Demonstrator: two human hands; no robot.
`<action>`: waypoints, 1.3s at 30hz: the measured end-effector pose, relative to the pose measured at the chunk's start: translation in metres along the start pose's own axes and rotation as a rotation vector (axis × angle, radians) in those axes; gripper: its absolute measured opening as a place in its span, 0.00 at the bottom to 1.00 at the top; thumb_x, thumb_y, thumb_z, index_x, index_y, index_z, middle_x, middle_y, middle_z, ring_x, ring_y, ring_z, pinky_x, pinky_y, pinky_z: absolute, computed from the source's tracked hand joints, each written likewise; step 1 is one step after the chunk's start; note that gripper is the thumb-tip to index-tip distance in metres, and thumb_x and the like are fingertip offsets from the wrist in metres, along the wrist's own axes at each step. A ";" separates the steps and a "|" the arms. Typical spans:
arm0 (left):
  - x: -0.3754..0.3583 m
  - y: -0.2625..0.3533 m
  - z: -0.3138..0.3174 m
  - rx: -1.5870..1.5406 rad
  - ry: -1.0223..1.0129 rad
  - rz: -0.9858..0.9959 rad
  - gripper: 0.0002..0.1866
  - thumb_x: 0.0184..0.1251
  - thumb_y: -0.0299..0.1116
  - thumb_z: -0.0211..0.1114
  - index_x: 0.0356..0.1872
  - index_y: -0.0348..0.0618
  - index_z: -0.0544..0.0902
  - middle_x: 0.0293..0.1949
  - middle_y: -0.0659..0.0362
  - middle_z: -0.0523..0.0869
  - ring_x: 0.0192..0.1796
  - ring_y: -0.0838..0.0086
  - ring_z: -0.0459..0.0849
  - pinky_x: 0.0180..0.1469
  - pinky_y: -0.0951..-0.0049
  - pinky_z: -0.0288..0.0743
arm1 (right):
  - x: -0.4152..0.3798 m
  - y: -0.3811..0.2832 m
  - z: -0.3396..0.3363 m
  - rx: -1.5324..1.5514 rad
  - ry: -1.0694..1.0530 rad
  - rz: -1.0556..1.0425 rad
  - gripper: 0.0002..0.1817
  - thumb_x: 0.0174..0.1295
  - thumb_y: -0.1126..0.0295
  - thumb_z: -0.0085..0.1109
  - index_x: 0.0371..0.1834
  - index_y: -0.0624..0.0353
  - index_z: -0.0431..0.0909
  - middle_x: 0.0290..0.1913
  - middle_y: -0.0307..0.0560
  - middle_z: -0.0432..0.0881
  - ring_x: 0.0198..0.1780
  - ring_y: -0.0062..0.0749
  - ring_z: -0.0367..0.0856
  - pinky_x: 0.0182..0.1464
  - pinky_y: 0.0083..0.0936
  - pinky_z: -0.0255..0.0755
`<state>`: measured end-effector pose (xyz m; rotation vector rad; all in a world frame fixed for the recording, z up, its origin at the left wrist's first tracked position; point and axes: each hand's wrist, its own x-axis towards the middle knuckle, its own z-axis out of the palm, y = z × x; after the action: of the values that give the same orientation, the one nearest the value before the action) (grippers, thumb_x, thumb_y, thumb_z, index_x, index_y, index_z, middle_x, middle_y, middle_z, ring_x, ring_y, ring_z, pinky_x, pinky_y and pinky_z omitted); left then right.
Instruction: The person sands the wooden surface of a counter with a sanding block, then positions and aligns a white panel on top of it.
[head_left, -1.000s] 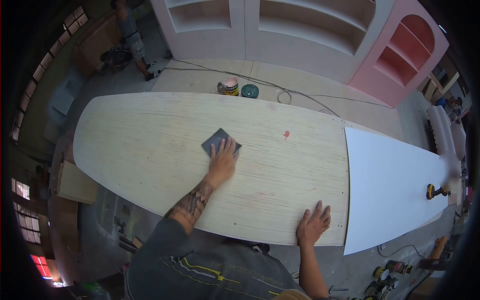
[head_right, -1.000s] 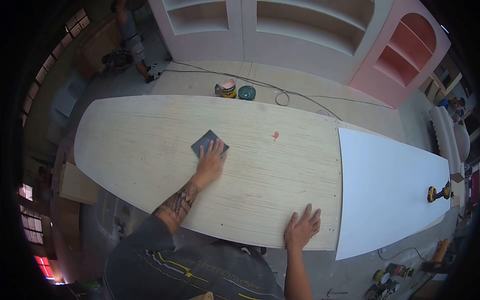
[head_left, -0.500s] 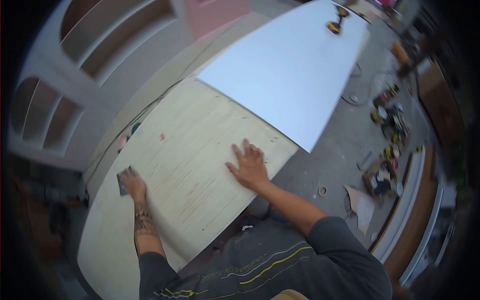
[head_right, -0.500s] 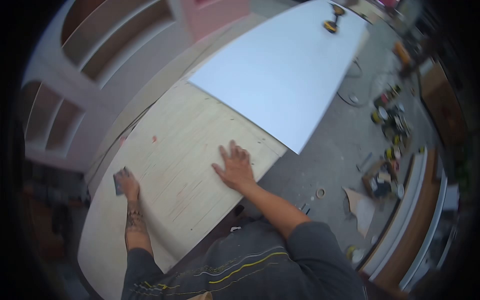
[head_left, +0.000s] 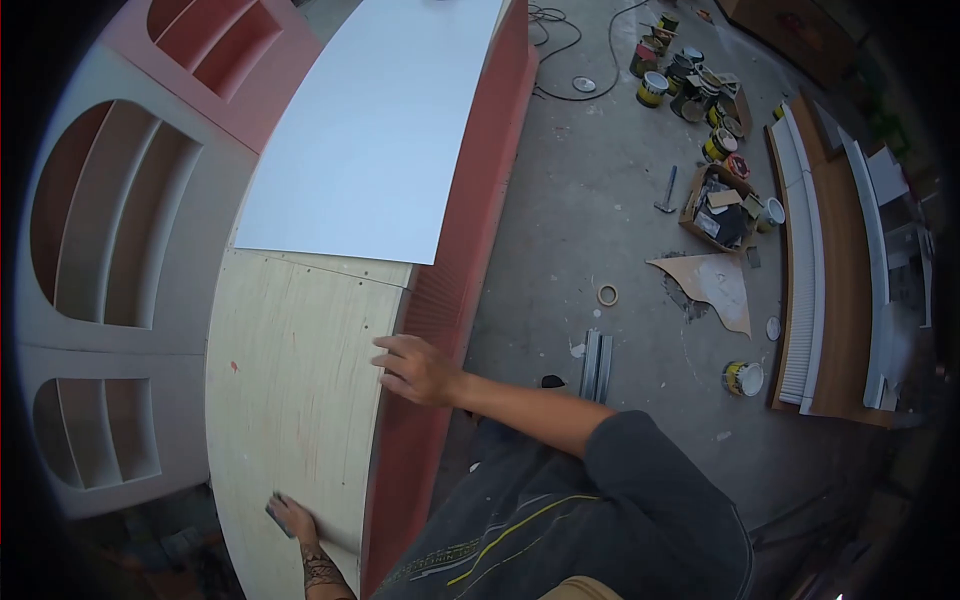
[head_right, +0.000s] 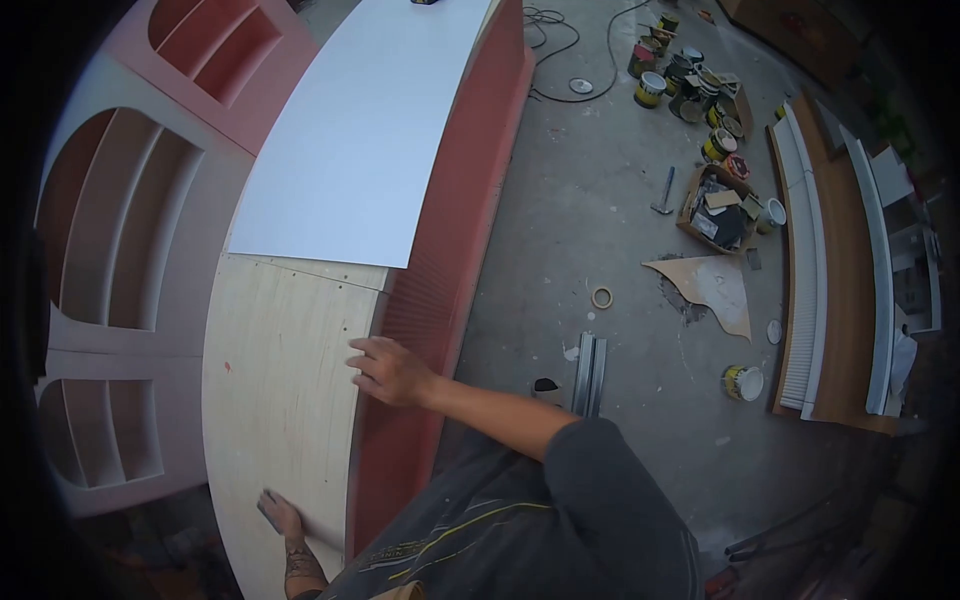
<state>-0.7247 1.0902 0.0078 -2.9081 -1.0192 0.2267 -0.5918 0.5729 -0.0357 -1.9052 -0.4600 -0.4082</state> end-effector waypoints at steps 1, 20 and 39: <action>0.006 -0.066 0.018 0.006 0.010 0.011 0.32 0.93 0.45 0.44 0.83 0.30 0.65 0.84 0.37 0.66 0.84 0.43 0.66 0.87 0.47 0.57 | -0.033 0.005 -0.033 -0.025 0.008 0.022 0.18 0.77 0.59 0.65 0.60 0.60 0.85 0.72 0.61 0.79 0.72 0.59 0.80 0.73 0.50 0.75; -0.077 0.108 0.036 -0.234 -0.023 0.189 0.37 0.93 0.55 0.40 0.92 0.51 0.50 0.93 0.49 0.46 0.93 0.50 0.40 0.86 0.26 0.31 | -0.539 0.100 -0.247 0.289 0.639 1.818 0.32 0.80 0.47 0.56 0.77 0.57 0.73 0.65 0.61 0.86 0.48 0.37 0.88 0.37 0.30 0.74; -0.074 0.058 0.030 -0.275 -0.011 0.331 0.32 0.94 0.47 0.40 0.91 0.52 0.57 0.93 0.53 0.49 0.93 0.54 0.44 0.90 0.38 0.33 | -0.310 0.115 -0.166 0.006 0.126 1.262 0.26 0.80 0.51 0.59 0.63 0.64 0.84 0.43 0.45 0.88 0.42 0.29 0.84 0.46 0.27 0.78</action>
<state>-0.7509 0.9990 -0.0184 -3.3196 -0.6042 0.1226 -0.8142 0.3405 -0.2180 -1.7714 0.8235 0.3155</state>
